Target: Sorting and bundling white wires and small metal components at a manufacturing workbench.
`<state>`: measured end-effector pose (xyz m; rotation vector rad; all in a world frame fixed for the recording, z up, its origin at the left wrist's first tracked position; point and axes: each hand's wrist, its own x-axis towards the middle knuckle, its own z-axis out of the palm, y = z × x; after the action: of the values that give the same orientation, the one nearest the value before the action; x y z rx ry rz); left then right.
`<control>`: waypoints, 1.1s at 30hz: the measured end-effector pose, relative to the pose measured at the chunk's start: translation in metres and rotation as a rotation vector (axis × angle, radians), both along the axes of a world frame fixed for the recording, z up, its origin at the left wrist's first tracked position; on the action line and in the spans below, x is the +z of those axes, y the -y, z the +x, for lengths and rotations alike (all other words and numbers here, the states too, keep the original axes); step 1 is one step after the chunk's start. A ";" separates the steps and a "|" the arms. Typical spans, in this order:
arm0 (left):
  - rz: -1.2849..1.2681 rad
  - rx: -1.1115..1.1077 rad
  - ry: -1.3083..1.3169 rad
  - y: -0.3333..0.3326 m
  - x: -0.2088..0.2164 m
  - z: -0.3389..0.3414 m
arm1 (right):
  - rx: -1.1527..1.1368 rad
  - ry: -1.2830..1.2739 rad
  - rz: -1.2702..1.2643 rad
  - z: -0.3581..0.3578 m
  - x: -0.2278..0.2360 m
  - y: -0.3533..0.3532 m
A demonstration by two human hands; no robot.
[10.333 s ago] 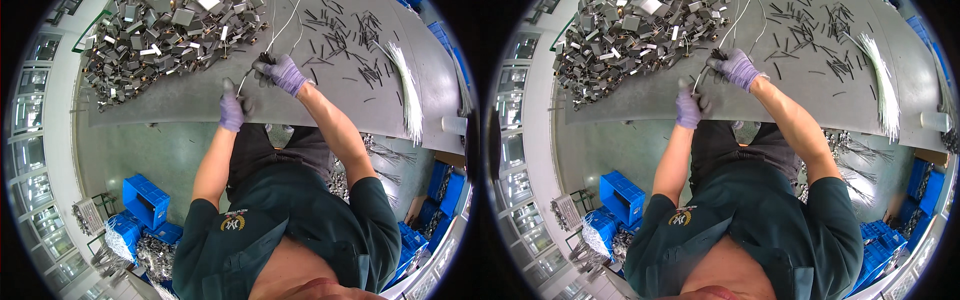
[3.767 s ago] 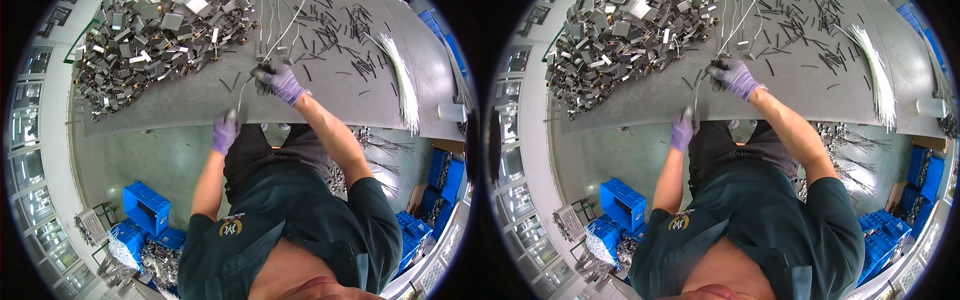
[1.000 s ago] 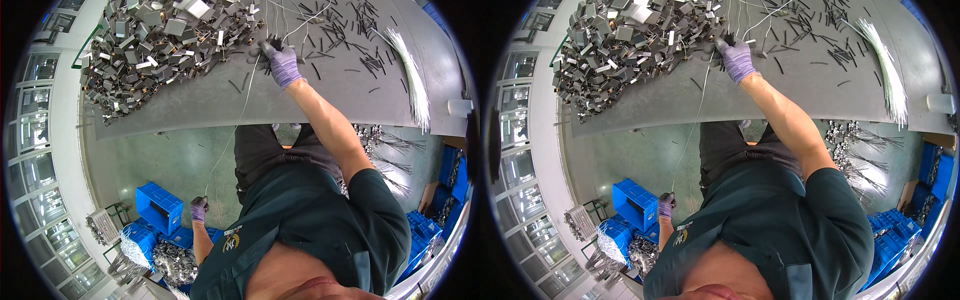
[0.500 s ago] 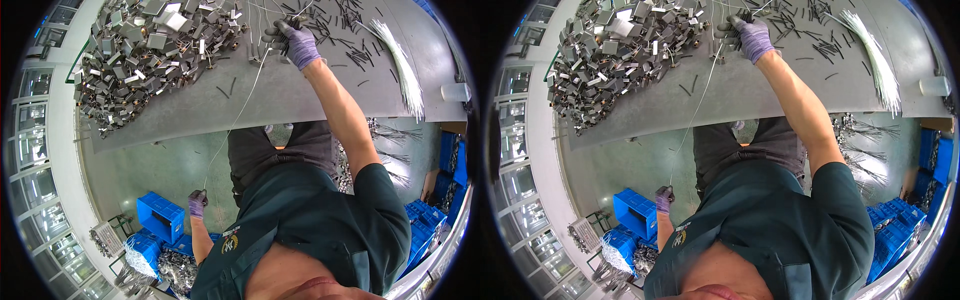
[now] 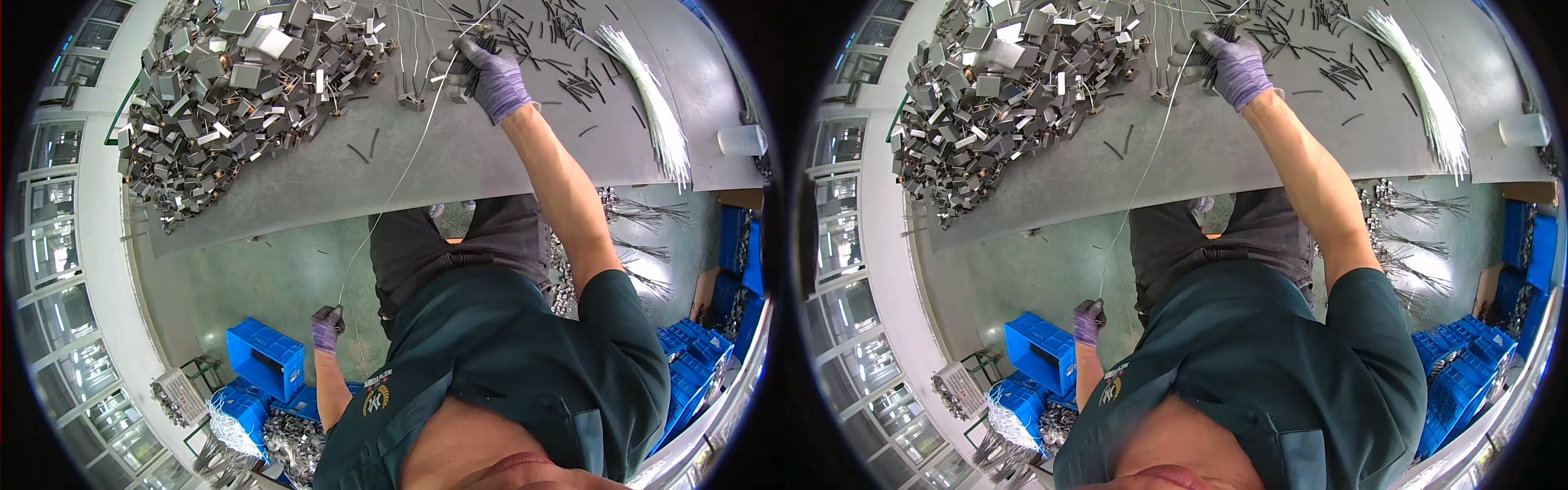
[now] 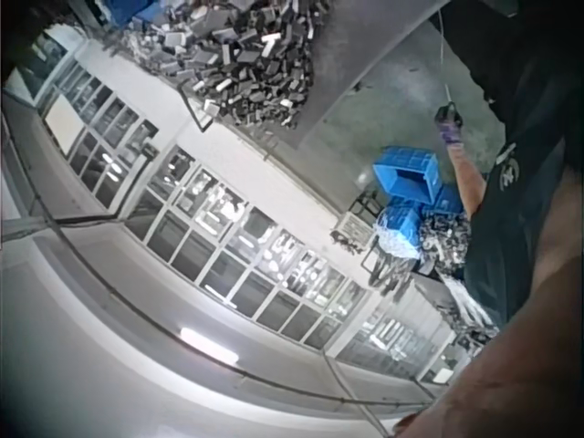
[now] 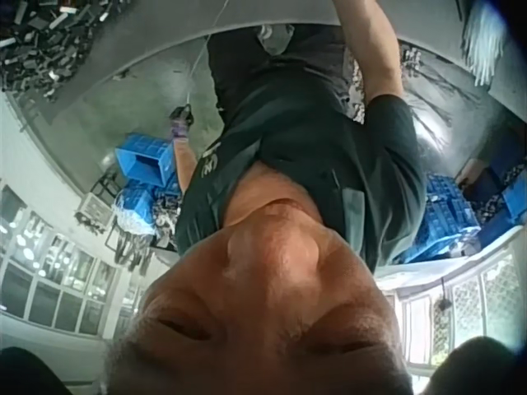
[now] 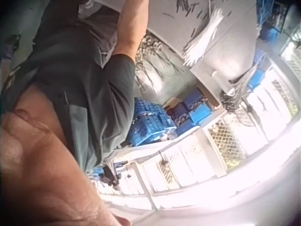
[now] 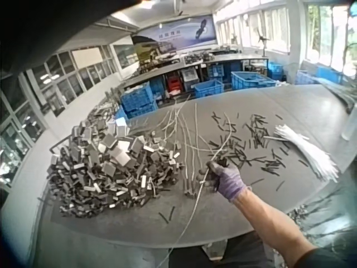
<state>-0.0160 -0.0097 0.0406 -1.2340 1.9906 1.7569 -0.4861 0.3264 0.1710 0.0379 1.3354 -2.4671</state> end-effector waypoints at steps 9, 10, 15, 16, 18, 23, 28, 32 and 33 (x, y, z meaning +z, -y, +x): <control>-0.007 -0.033 -0.046 -0.025 0.009 -0.038 | 0.230 -0.184 0.373 -0.012 -0.002 -0.035; 0.020 -0.032 -0.075 -0.031 0.011 -0.047 | 0.275 -0.243 0.511 -0.009 -0.006 -0.032; -0.026 -0.130 -0.104 -0.059 0.032 -0.096 | 0.214 -0.265 0.368 -0.001 0.024 -0.028; -0.027 -0.161 -0.114 -0.062 0.034 -0.103 | 0.129 -0.265 0.337 -0.005 0.031 -0.030; -0.014 -0.164 -0.163 -0.072 0.041 -0.126 | 0.156 -0.289 0.415 -0.009 0.031 -0.030; 0.189 -0.330 -0.472 -0.098 0.067 -0.214 | 0.454 -0.363 0.493 0.050 0.000 0.013; 0.292 -0.254 -0.557 -0.131 0.100 -0.300 | 0.514 -0.320 0.519 0.068 -0.015 0.027; 0.146 -0.191 -0.751 -0.172 0.099 -0.366 | 0.532 -0.288 0.524 0.062 -0.011 0.025; 0.144 -0.196 -0.761 -0.179 0.096 -0.379 | 0.503 -0.250 0.549 0.055 -0.009 0.022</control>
<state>-0.3949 0.1692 0.1367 -0.3058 2.1671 2.4346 -0.4309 0.3041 0.1623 -0.4329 1.8231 -1.6833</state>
